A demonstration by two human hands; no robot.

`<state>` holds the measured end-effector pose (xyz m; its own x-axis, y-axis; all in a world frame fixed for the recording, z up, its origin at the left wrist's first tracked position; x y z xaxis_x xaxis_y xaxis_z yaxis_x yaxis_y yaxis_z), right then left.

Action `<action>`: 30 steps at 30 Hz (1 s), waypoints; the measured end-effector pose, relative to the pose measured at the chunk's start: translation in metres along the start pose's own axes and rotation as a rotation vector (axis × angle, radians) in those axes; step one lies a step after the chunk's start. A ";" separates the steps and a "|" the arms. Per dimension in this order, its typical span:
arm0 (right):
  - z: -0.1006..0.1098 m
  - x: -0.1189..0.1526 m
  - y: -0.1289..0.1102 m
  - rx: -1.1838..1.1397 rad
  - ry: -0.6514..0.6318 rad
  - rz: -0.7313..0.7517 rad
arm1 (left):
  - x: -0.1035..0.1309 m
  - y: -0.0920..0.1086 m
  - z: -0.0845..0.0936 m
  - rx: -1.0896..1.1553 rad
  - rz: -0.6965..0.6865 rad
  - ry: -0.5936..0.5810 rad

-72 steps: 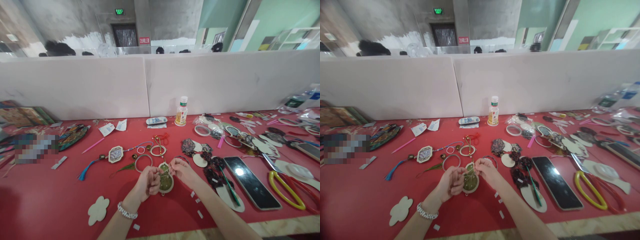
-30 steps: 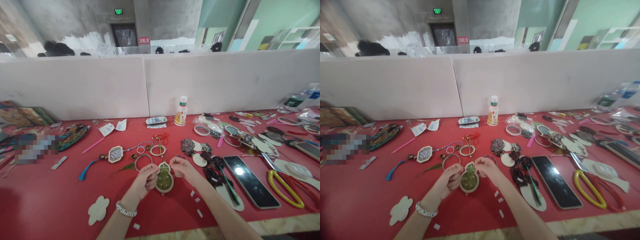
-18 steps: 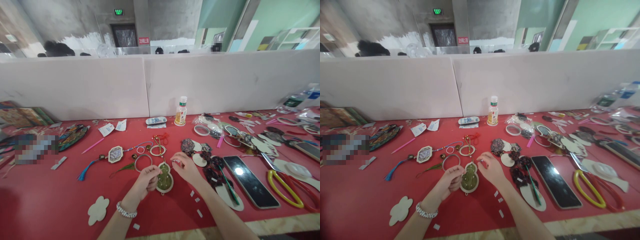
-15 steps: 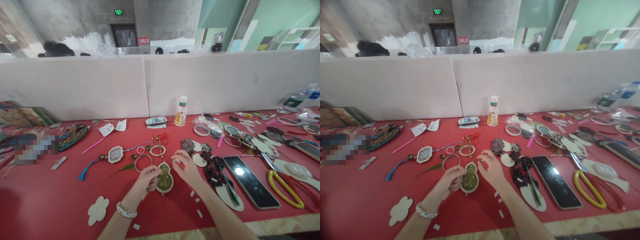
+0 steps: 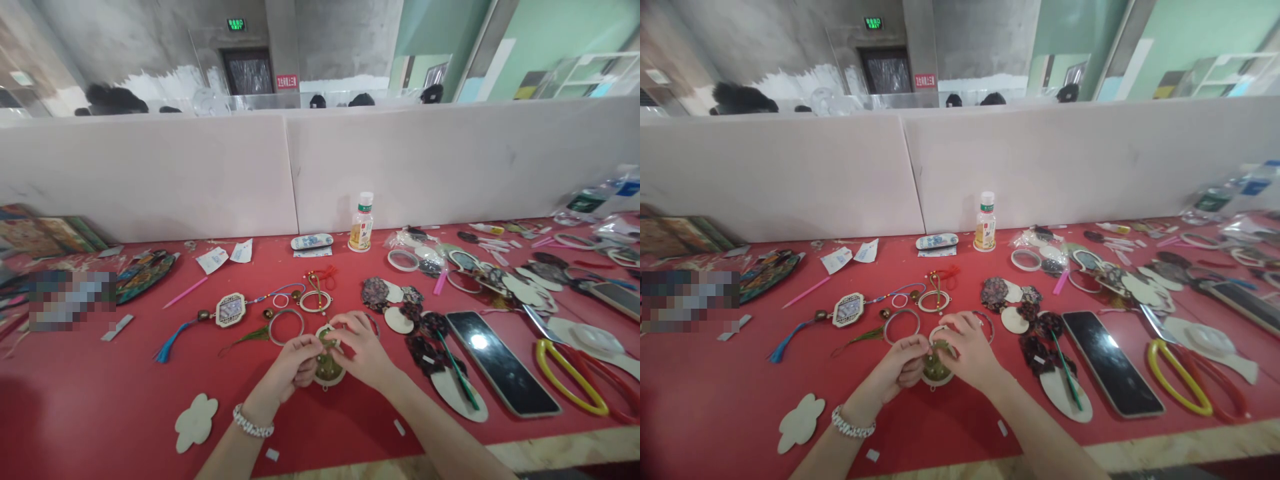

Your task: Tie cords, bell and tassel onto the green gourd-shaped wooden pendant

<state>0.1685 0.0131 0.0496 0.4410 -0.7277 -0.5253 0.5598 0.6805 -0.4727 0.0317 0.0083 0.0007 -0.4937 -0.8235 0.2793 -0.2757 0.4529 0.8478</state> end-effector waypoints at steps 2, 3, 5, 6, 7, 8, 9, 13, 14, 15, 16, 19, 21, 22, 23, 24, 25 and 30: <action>-0.001 0.002 -0.001 0.070 0.040 0.025 | 0.001 -0.001 0.000 0.013 0.020 -0.002; -0.002 0.002 -0.001 0.107 0.059 0.041 | 0.001 -0.001 0.000 0.022 0.034 -0.005; -0.004 0.004 -0.002 0.175 0.096 0.076 | 0.002 -0.001 0.000 0.043 0.068 -0.014; -0.006 0.005 -0.003 0.204 0.120 0.096 | 0.003 -0.001 -0.001 0.058 0.088 -0.025; -0.007 0.006 -0.004 0.231 0.145 0.115 | 0.004 0.000 -0.002 0.076 0.101 -0.039; -0.007 0.007 -0.005 0.254 0.170 0.134 | 0.004 0.001 -0.003 0.097 0.111 -0.055; -0.008 0.007 -0.006 0.273 0.191 0.152 | 0.005 0.001 -0.004 0.117 0.117 -0.074; -0.007 0.009 -0.009 0.296 0.210 0.189 | 0.006 0.003 -0.005 0.178 0.117 -0.105; -0.006 0.009 -0.010 0.291 0.203 0.188 | 0.006 0.003 -0.004 0.182 0.118 -0.102; -0.005 0.009 -0.010 0.283 0.197 0.185 | 0.006 0.003 -0.004 0.185 0.116 -0.096; -0.004 0.008 -0.010 0.271 0.191 0.179 | 0.005 0.003 -0.003 0.184 0.113 -0.091; -0.002 0.007 -0.009 0.199 0.153 0.140 | 0.005 0.002 -0.002 0.178 0.102 -0.092; -0.002 0.005 -0.008 0.125 0.123 0.094 | 0.004 0.002 -0.002 0.174 0.089 -0.100; -0.002 0.004 -0.007 0.086 0.110 0.069 | 0.004 0.002 -0.002 0.170 0.083 -0.105; -0.002 0.003 -0.007 0.050 0.100 0.048 | 0.003 0.002 -0.002 0.166 0.077 -0.110; -0.002 0.003 -0.006 0.020 0.091 0.031 | 0.003 0.001 -0.002 0.163 0.073 -0.112; -0.002 0.002 -0.006 -0.005 0.084 0.019 | 0.003 0.001 -0.002 0.161 0.070 -0.114; -0.003 0.001 -0.007 -0.070 0.055 0.004 | 0.004 0.003 -0.003 0.155 0.065 -0.113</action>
Point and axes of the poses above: each hand's wrist, its own x-axis away from the middle knuckle, its own z-axis out of the back of the hand, y = z × x, the point moved 4 cm from there along -x, towards the middle knuckle, and after that the axes turned 4 degrees about -x, right-handed, at the moved point
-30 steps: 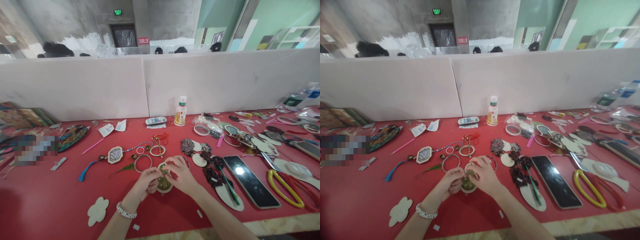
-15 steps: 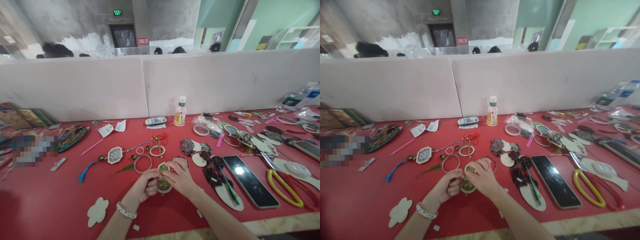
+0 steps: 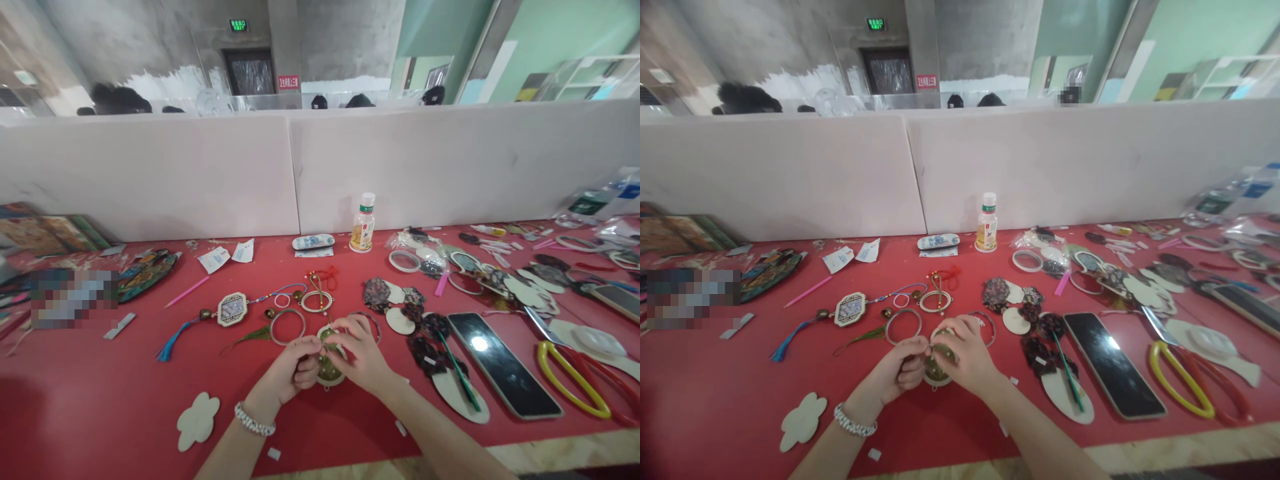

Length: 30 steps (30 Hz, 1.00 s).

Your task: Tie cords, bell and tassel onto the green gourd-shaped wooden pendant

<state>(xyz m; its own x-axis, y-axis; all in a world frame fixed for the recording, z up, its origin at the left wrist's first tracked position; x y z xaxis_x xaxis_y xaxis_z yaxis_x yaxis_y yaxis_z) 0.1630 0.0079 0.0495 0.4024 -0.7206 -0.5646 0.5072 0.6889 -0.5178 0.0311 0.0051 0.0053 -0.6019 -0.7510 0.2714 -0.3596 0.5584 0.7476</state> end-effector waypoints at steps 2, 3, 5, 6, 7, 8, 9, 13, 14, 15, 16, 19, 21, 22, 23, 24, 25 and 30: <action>0.000 0.000 0.000 -0.032 -0.002 -0.003 | 0.000 0.001 0.000 -0.010 0.003 0.006; 0.000 0.000 0.000 -0.049 -0.001 -0.005 | 0.000 0.001 0.000 -0.016 0.007 0.011; 0.000 -0.001 -0.001 -0.082 0.008 -0.007 | 0.000 0.000 0.000 -0.028 0.015 0.019; 0.000 -0.001 -0.001 -0.098 0.014 -0.012 | 0.000 0.000 0.000 -0.032 0.017 0.022; 0.000 -0.001 -0.001 -0.115 0.022 -0.020 | 0.000 0.000 0.000 -0.034 0.020 0.024; 0.000 -0.002 0.000 -0.135 0.029 -0.032 | 0.000 -0.001 0.000 -0.036 0.024 0.025; 0.000 -0.003 0.000 -0.157 0.035 -0.047 | 0.000 -0.001 0.000 -0.037 0.027 0.028; 0.003 -0.008 0.005 -0.249 0.037 -0.132 | -0.002 -0.002 0.001 -0.091 0.012 0.063; 0.005 -0.010 0.007 -0.261 0.033 -0.154 | -0.002 -0.001 0.001 -0.113 -0.001 0.080; 0.008 -0.012 0.008 -0.265 0.031 -0.172 | -0.002 0.000 0.002 -0.133 -0.012 0.098; 0.012 -0.014 0.009 -0.262 0.029 -0.188 | -0.002 0.001 0.002 -0.148 -0.022 0.115; 0.025 -0.021 0.009 -0.233 0.023 -0.222 | -0.002 0.003 0.000 -0.162 -0.039 0.145; 0.035 -0.027 0.008 -0.222 0.013 -0.233 | -0.002 0.005 -0.002 -0.166 -0.046 0.152; 0.039 -0.030 0.007 -0.223 0.005 -0.237 | -0.001 0.006 -0.002 -0.169 -0.050 0.156; 0.043 -0.033 0.006 -0.228 -0.005 -0.240 | -0.001 0.007 -0.003 -0.169 -0.056 0.161; 0.046 -0.036 0.006 -0.234 -0.019 -0.245 | 0.000 0.008 -0.004 -0.169 -0.063 0.163; 0.049 -0.040 0.005 -0.241 -0.037 -0.252 | 0.001 0.009 -0.005 -0.168 -0.072 0.161; 0.057 -0.055 0.005 -0.275 -0.087 -0.304 | 0.003 0.010 -0.007 -0.167 -0.074 0.140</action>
Point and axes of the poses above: each hand's wrist, its own x-axis away from the middle knuckle, its own z-axis out of the back of the hand, y = z × x, the point moved 4 cm from there along -x, towards the middle knuckle, and after that the axes turned 4 degrees about -x, right-handed, at the moved point
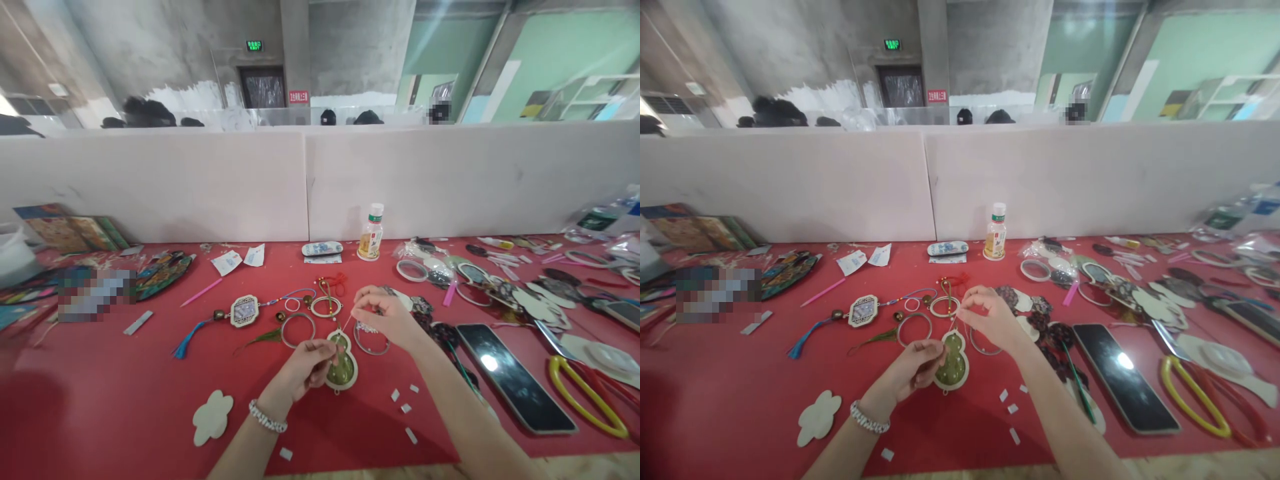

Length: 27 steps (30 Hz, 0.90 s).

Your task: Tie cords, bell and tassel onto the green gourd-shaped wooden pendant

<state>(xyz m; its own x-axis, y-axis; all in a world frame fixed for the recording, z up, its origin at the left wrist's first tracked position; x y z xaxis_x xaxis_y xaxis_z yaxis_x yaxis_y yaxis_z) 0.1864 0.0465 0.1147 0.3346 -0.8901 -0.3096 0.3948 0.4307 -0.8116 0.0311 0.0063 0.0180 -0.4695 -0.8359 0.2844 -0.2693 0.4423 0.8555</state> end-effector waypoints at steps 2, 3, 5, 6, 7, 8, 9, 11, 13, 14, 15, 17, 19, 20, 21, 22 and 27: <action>0.002 -0.005 -0.002 -0.014 0.004 -0.019 | 0.000 -0.002 0.001 0.002 0.008 0.005; 0.004 -0.007 -0.002 -0.023 0.007 -0.027 | -0.001 -0.003 0.002 0.002 0.007 0.008; 0.005 -0.011 -0.004 -0.049 0.015 -0.036 | -0.002 -0.005 0.003 0.000 0.001 0.010; 0.006 -0.013 -0.004 -0.068 0.019 -0.037 | -0.003 -0.006 0.003 -0.003 -0.003 0.010; 0.007 -0.014 -0.005 -0.091 0.024 -0.038 | -0.003 -0.007 0.004 -0.009 -0.004 0.009; 0.008 -0.015 -0.005 -0.115 0.031 -0.039 | -0.003 -0.008 0.004 -0.016 -0.004 0.009; 0.008 -0.016 -0.006 -0.138 0.040 -0.041 | -0.004 -0.008 0.004 -0.023 -0.001 0.008; 0.010 -0.018 -0.007 -0.172 0.050 -0.050 | -0.003 -0.008 0.003 -0.035 0.005 0.002; 0.011 -0.018 -0.008 -0.186 0.046 -0.055 | -0.003 -0.007 0.002 -0.046 0.014 -0.006; 0.011 -0.018 -0.008 -0.191 0.044 -0.056 | -0.003 -0.007 0.002 -0.052 0.017 -0.005; 0.012 -0.018 -0.008 -0.195 0.044 -0.057 | -0.003 -0.007 0.002 -0.059 0.020 -0.002; 0.013 -0.018 -0.008 -0.205 0.049 -0.061 | -0.004 -0.009 0.003 -0.074 0.024 0.012; 0.014 -0.018 -0.007 -0.214 0.056 -0.067 | -0.005 -0.011 0.005 -0.086 0.025 0.020; 0.014 -0.018 -0.006 -0.219 0.057 -0.070 | -0.006 -0.013 0.006 -0.092 0.025 0.020; 0.014 -0.018 -0.006 -0.224 0.060 -0.073 | -0.007 -0.014 0.007 -0.099 0.026 0.019; 0.014 -0.018 -0.006 -0.230 0.061 -0.075 | -0.007 -0.016 0.008 -0.108 0.026 0.020; 0.016 -0.019 -0.006 -0.261 0.057 -0.058 | -0.010 -0.021 0.011 -0.162 0.041 0.015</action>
Point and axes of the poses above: each hand's wrist, its own x-axis away from the middle knuckle, its own z-axis out of the back of the hand, y = z × x, the point moved 4 cm from there along -x, towards the middle knuckle, and after that the axes turned 4 degrees about -x, right-handed, at the moved point
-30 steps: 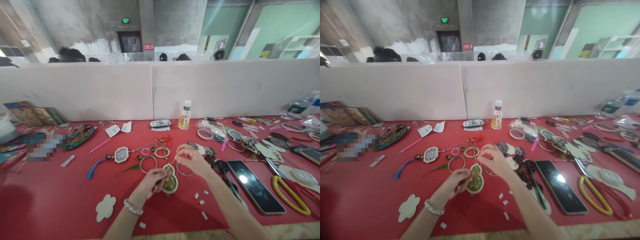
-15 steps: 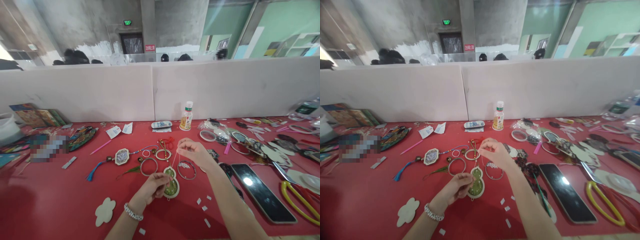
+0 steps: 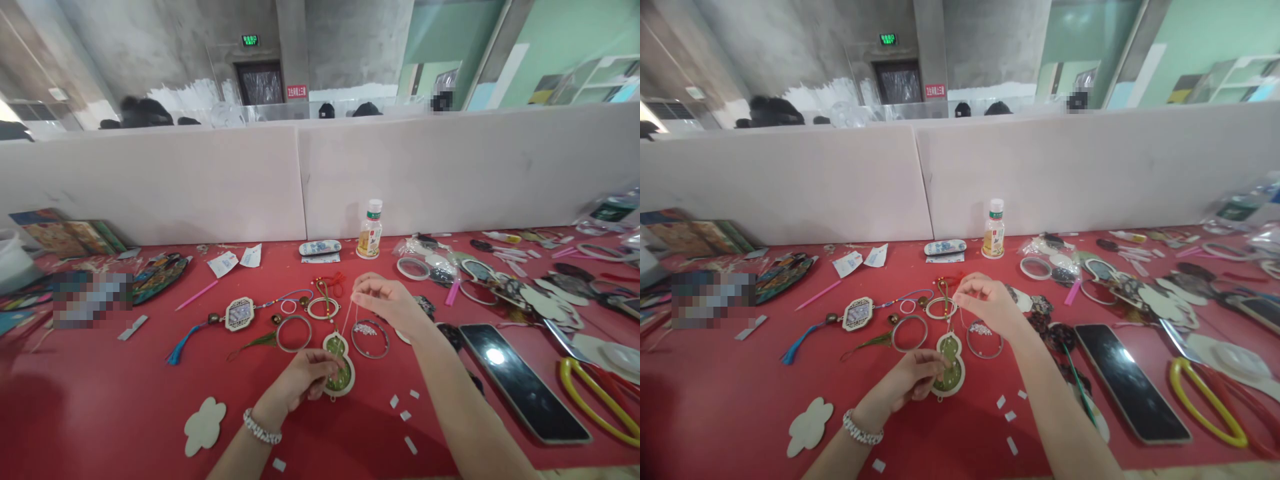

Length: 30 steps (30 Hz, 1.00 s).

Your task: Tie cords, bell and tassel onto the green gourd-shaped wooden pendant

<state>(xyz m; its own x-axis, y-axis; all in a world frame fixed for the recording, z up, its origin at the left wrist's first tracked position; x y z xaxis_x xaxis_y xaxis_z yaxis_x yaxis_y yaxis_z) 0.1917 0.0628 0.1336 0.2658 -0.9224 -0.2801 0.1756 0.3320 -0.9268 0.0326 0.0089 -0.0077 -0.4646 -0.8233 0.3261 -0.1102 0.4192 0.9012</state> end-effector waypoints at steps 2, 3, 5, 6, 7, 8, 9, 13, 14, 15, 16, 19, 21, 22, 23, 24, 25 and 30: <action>0.001 0.000 -0.001 -0.007 0.005 0.004 | -0.001 -0.001 0.000 -0.013 0.020 0.001; 0.001 0.001 -0.001 -0.009 0.009 0.004 | -0.001 -0.001 0.000 -0.022 0.030 0.003; 0.001 0.001 -0.001 -0.016 0.010 0.001 | 0.000 -0.001 -0.001 -0.042 0.051 -0.002; 0.001 0.001 -0.002 -0.020 0.007 0.000 | 0.000 -0.001 -0.002 -0.050 0.057 -0.011; 0.001 0.001 -0.001 -0.021 0.003 -0.003 | 0.000 -0.001 -0.003 -0.054 0.060 -0.022; 0.001 0.001 -0.001 -0.017 -0.002 -0.005 | 0.001 0.000 -0.003 -0.052 0.056 -0.030; 0.000 0.001 -0.001 -0.008 -0.011 -0.009 | 0.001 0.000 -0.004 -0.046 0.047 -0.033; -0.001 0.001 0.000 0.029 -0.045 -0.012 | 0.002 0.002 -0.003 -0.006 -0.012 -0.024; -0.001 0.001 0.000 0.028 -0.047 -0.012 | 0.002 0.002 -0.003 0.001 -0.031 -0.017; -0.001 0.001 0.000 0.024 -0.045 -0.013 | 0.001 0.003 -0.004 0.004 -0.053 -0.005; -0.001 0.001 0.001 0.020 -0.041 -0.015 | 0.001 0.004 -0.004 0.002 -0.081 0.016; -0.002 0.001 0.001 0.008 -0.033 -0.023 | 0.001 0.010 -0.002 -0.071 -0.219 0.168; -0.005 0.001 0.002 0.000 -0.031 -0.027 | 0.005 0.016 0.000 -0.208 -0.362 0.321; -0.008 0.001 0.002 -0.005 -0.033 -0.030 | 0.009 0.019 0.000 -0.300 -0.439 0.385; -0.010 0.001 0.002 -0.013 -0.038 -0.034 | 0.013 0.022 -0.001 -0.398 -0.514 0.435; -0.014 0.001 0.002 -0.023 -0.043 -0.036 | 0.016 0.025 -0.002 -0.491 -0.576 0.461; -0.017 0.001 0.002 -0.036 -0.053 -0.038 | 0.019 0.026 -0.004 -0.572 -0.623 0.470; -0.037 0.003 0.002 -0.109 -0.134 -0.067 | 0.025 0.026 -0.005 -0.725 -0.734 0.526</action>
<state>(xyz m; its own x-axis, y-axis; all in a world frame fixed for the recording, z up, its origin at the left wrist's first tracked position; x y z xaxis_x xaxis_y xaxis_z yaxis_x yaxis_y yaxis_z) 0.1577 0.0532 0.1215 0.3820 -0.9050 -0.1873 0.0957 0.2404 -0.9660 0.0224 -0.0026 0.0255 -0.0554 -0.9067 -0.4181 0.4069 -0.4028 0.8199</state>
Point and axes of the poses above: each hand's wrist, its own x-axis away from the middle knuckle, its own z-axis out of the back of the hand, y = z × x, the point moved 4 cm from there along -x, towards the middle knuckle, and after that the axes turned 4 degrees about -x, right-handed, at the moved point
